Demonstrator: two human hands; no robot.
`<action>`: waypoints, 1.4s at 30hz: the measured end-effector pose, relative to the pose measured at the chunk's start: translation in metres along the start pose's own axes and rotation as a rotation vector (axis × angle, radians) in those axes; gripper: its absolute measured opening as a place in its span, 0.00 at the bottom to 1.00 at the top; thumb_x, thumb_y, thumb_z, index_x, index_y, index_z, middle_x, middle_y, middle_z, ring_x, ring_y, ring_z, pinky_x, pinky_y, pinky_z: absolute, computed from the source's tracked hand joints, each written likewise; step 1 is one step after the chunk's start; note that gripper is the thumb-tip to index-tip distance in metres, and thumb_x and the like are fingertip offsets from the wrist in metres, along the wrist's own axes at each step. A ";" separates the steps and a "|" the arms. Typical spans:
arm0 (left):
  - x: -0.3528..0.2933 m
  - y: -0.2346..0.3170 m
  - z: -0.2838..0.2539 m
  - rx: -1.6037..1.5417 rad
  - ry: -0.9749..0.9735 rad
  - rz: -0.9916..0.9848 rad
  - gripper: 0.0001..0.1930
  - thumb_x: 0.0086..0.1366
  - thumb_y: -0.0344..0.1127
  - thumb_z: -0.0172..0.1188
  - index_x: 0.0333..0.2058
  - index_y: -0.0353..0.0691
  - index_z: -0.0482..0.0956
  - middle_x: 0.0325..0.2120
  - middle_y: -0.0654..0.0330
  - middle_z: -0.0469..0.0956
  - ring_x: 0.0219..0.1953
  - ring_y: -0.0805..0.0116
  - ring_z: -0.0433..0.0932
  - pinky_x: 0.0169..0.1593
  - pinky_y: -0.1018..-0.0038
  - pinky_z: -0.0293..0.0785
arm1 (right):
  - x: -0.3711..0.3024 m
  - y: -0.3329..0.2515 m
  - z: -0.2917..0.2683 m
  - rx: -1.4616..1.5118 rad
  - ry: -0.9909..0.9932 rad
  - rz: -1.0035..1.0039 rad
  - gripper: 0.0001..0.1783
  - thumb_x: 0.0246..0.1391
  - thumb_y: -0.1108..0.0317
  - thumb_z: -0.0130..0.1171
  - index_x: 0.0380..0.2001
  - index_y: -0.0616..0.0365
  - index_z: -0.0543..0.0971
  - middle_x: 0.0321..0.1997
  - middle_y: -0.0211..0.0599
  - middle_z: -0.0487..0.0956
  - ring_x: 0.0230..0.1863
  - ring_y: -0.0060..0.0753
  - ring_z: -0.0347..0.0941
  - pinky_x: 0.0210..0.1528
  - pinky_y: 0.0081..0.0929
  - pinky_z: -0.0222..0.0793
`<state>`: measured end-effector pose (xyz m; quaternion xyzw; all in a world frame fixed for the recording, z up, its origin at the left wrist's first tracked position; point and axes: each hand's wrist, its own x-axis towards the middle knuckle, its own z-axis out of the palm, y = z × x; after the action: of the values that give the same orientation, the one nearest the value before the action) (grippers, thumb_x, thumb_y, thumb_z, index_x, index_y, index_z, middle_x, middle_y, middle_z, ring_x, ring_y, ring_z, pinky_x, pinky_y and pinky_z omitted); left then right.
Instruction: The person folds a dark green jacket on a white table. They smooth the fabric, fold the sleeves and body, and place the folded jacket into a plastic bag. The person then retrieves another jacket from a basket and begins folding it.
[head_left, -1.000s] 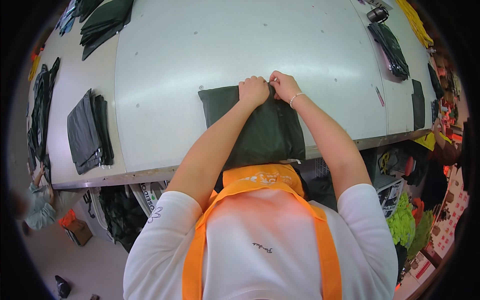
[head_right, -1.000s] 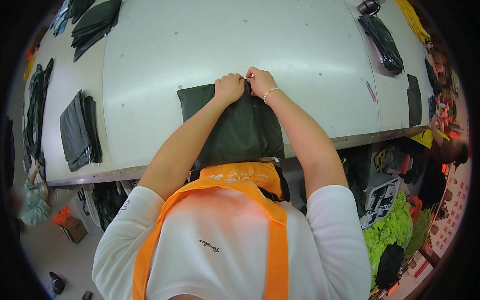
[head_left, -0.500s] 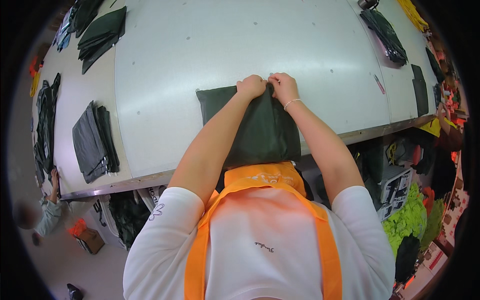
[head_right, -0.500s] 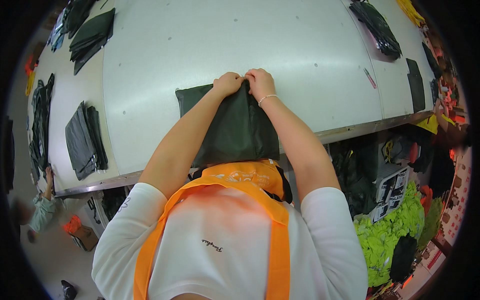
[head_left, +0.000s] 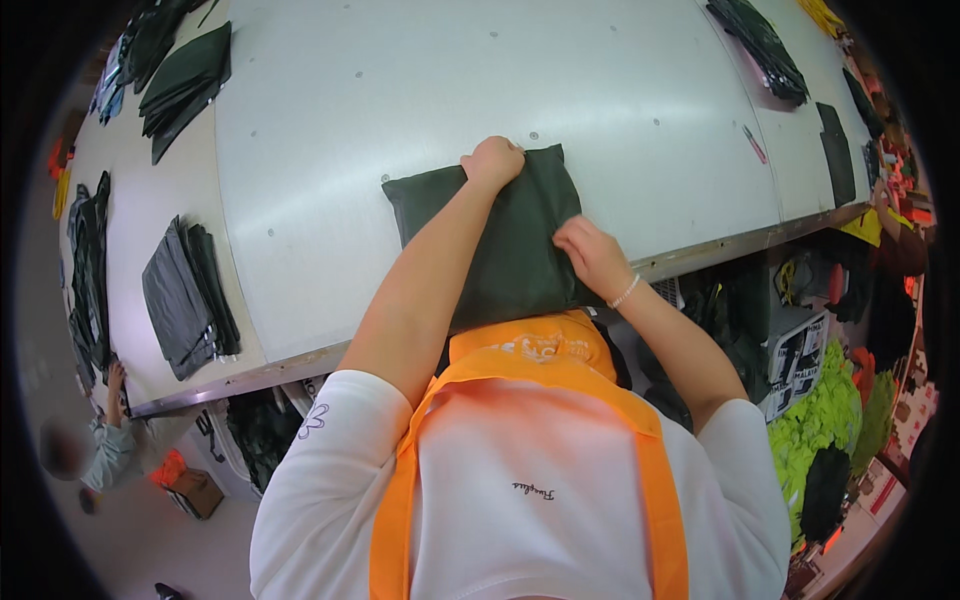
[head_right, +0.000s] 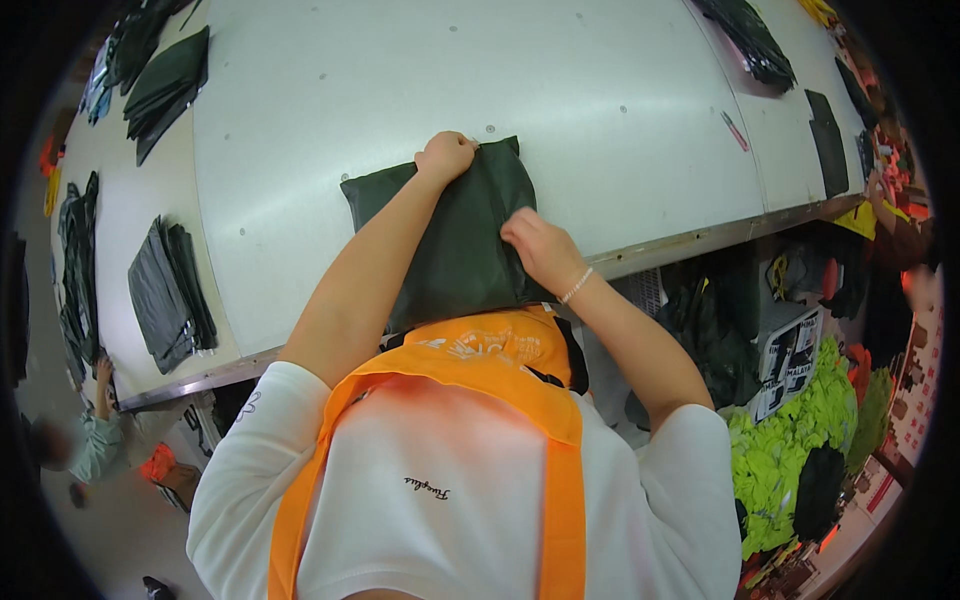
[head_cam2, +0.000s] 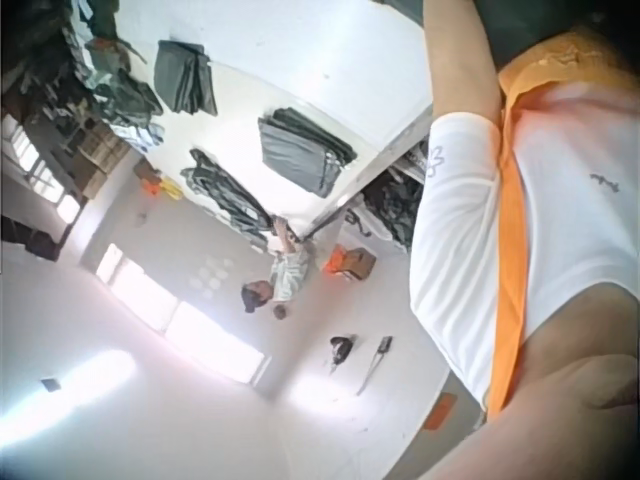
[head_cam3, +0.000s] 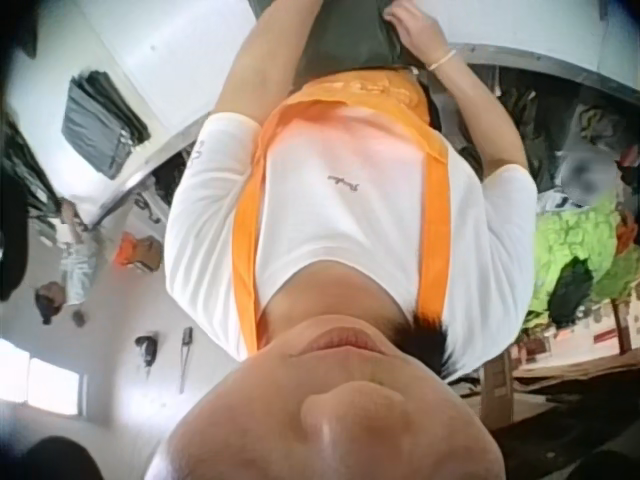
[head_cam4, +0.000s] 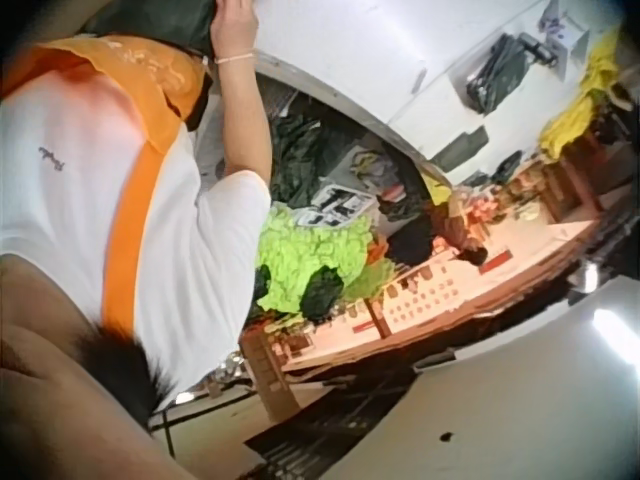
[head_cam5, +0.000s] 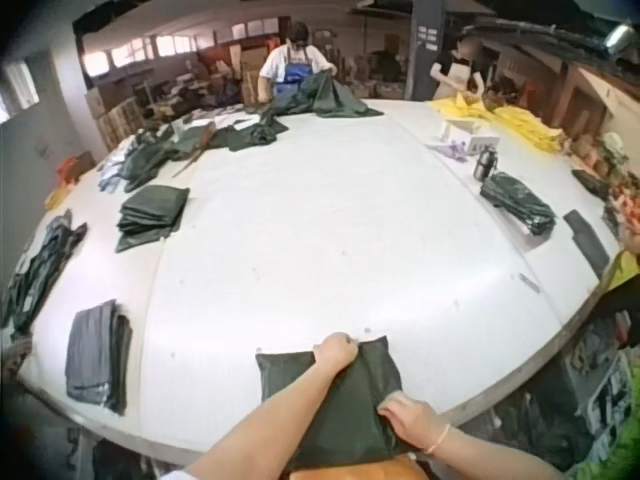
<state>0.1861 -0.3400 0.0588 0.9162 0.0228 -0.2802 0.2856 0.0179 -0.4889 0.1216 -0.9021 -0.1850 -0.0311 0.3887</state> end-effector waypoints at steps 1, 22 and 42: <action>-0.002 0.001 -0.001 -0.004 -0.004 -0.005 0.16 0.62 0.46 0.50 0.39 0.46 0.82 0.40 0.59 0.81 0.46 0.58 0.77 0.56 0.59 0.57 | -0.012 -0.007 -0.002 0.000 -0.015 -0.002 0.04 0.52 0.75 0.56 0.31 0.59 0.72 0.33 0.39 0.72 0.33 0.48 0.72 0.32 0.35 0.70; -0.005 -0.004 0.000 0.114 0.161 0.068 0.17 0.61 0.51 0.53 0.39 0.47 0.82 0.38 0.59 0.81 0.45 0.59 0.77 0.51 0.59 0.64 | -0.116 -0.021 0.018 0.172 0.146 0.027 0.05 0.53 0.71 0.58 0.32 0.60 0.79 0.30 0.36 0.76 0.28 0.34 0.75 0.30 0.23 0.72; -0.188 -0.071 0.048 0.094 0.614 -0.087 0.42 0.55 0.56 0.63 0.65 0.52 0.54 0.53 0.36 0.64 0.54 0.39 0.65 0.55 0.54 0.64 | -0.035 0.104 0.015 0.501 0.121 0.626 0.42 0.56 0.55 0.59 0.63 0.70 0.54 0.64 0.53 0.62 0.64 0.41 0.58 0.65 0.31 0.52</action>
<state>-0.0104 -0.2843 0.0889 0.9683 0.1342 -0.0029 0.2106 0.0212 -0.5545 0.0318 -0.7888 0.1199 0.0818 0.5972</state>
